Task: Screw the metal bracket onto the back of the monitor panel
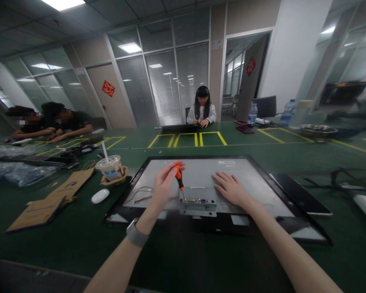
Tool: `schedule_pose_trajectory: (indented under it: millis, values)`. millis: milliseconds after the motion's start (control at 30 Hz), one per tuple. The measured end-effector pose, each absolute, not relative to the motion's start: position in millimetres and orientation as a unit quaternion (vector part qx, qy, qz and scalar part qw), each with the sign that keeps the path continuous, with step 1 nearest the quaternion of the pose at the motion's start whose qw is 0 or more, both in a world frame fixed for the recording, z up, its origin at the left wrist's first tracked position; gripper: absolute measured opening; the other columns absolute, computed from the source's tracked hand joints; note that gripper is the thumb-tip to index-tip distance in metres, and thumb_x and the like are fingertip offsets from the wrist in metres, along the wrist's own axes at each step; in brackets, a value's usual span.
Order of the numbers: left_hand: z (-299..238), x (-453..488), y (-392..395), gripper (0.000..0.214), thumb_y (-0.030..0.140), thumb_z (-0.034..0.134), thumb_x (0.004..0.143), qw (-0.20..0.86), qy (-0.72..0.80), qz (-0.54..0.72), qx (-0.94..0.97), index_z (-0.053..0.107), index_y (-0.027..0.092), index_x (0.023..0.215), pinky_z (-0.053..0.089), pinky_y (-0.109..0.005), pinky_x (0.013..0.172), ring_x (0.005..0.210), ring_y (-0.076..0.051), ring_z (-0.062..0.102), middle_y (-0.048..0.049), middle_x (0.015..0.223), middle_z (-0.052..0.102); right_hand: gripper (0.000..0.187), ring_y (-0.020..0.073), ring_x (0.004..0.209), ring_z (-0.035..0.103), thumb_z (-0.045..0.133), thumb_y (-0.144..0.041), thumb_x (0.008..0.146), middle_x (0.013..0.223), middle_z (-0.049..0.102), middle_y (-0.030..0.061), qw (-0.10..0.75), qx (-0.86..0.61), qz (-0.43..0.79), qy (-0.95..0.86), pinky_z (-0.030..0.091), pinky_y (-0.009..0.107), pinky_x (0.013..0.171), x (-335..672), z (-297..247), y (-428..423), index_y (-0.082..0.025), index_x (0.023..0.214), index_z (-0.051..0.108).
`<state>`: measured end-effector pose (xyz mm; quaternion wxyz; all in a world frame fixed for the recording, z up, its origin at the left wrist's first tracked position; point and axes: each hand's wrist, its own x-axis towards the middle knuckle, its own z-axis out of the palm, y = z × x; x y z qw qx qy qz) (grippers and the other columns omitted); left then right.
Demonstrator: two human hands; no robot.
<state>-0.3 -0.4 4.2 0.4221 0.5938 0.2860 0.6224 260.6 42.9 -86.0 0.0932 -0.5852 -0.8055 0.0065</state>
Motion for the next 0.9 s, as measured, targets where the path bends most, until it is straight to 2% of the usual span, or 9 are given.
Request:
schedule_pose_trajectory:
  millis: [100,267,367,500,600,700,833,900]
  values:
    - [2.7,0.2,0.0,0.022,0.03,0.062,0.081,0.428,0.29,0.626,0.584,0.069,0.018,0.098,0.048,-0.028,0.075,0.077,-0.014,0.062,-0.0059,0.09,0.066,0.062,0.0254,0.138,0.029,0.019,-0.054,0.092,0.15,0.035,0.0066,0.092,-0.586,0.008,-0.805,0.022,0.05,0.111,260.8,-86.5,43.0,-0.025,0.143,0.038]
    - [1.6,-1.0,0.4,0.009,0.025,0.069,0.075,0.361,0.314,0.644,0.598,0.07,0.018,0.081,0.045,-0.02,0.063,0.07,-0.009,0.053,-0.0012,0.081,0.054,0.062,0.0255,0.138,0.029,0.019,-0.054,0.092,0.15,0.035,0.0067,0.086,-0.588,0.01,-0.805,0.021,0.05,0.111,260.4,-85.2,42.1,-0.024,0.143,0.038]
    - [1.0,-1.1,0.6,0.016,0.028,0.059,0.083,0.368,0.312,0.638,0.6,0.072,0.019,0.089,0.046,-0.022,0.068,0.075,-0.011,0.055,-0.003,0.086,0.056,0.061,0.0256,0.138,0.03,0.02,-0.054,0.092,0.15,0.035,0.0061,0.093,-0.587,0.007,-0.804,0.022,0.05,0.111,260.6,-85.4,42.5,-0.026,0.142,0.04]
    - [0.8,-0.3,0.8,0.027,0.028,0.047,0.09,0.429,0.283,0.625,0.588,0.069,0.018,0.102,0.048,-0.028,0.082,0.089,-0.016,0.06,-0.0079,0.104,0.063,0.062,0.0255,0.138,0.03,0.019,-0.054,0.092,0.15,0.035,0.0065,0.09,-0.586,0.008,-0.805,0.022,0.051,0.111,260.8,-85.9,43.5,-0.025,0.143,0.039]
    - [1.7,0.2,0.2,0.027,0.03,0.049,0.089,0.451,0.282,0.608,0.59,0.066,0.018,0.107,0.049,-0.029,0.078,0.082,-0.016,0.063,-0.0087,0.1,0.066,0.061,0.0252,0.137,0.03,0.019,-0.053,0.092,0.15,0.036,0.0068,0.091,-0.585,0.005,-0.806,0.022,0.051,0.111,260.9,-86.6,43.8,-0.025,0.143,0.039]
    - [2.9,0.4,-1.0,0.023,0.03,0.056,0.086,0.432,0.295,0.604,0.602,0.067,0.018,0.102,0.048,-0.027,0.073,0.076,-0.014,0.061,-0.0063,0.091,0.065,0.061,0.0254,0.137,0.03,0.019,-0.053,0.092,0.149,0.036,0.0068,0.096,-0.581,0.001,-0.808,0.023,0.052,0.11,261.2,-87.8,43.7,-0.026,0.142,0.04]
    - [4.1,0.3,-3.1,0.011,0.025,0.065,0.078,0.355,0.322,0.626,0.616,0.069,0.019,0.085,0.044,-0.022,0.065,0.071,-0.011,0.053,-0.0023,0.081,0.056,0.06,0.0256,0.137,0.031,0.02,-0.054,0.092,0.149,0.037,0.0064,0.102,-0.584,0.004,-0.805,0.023,0.051,0.11,260.8,-87.3,42.8,-0.027,0.142,0.039]
    - [4.2,-0.1,-3.5,0.01,0.026,0.064,0.079,0.331,0.328,0.632,0.619,0.069,0.019,0.083,0.043,-0.022,0.065,0.071,-0.011,0.051,-0.0021,0.081,0.052,0.061,0.0254,0.137,0.03,0.02,-0.054,0.092,0.15,0.036,0.0064,0.097,-0.585,0.009,-0.805,0.023,0.051,0.111,260.4,-86.1,42.3,-0.026,0.143,0.039]
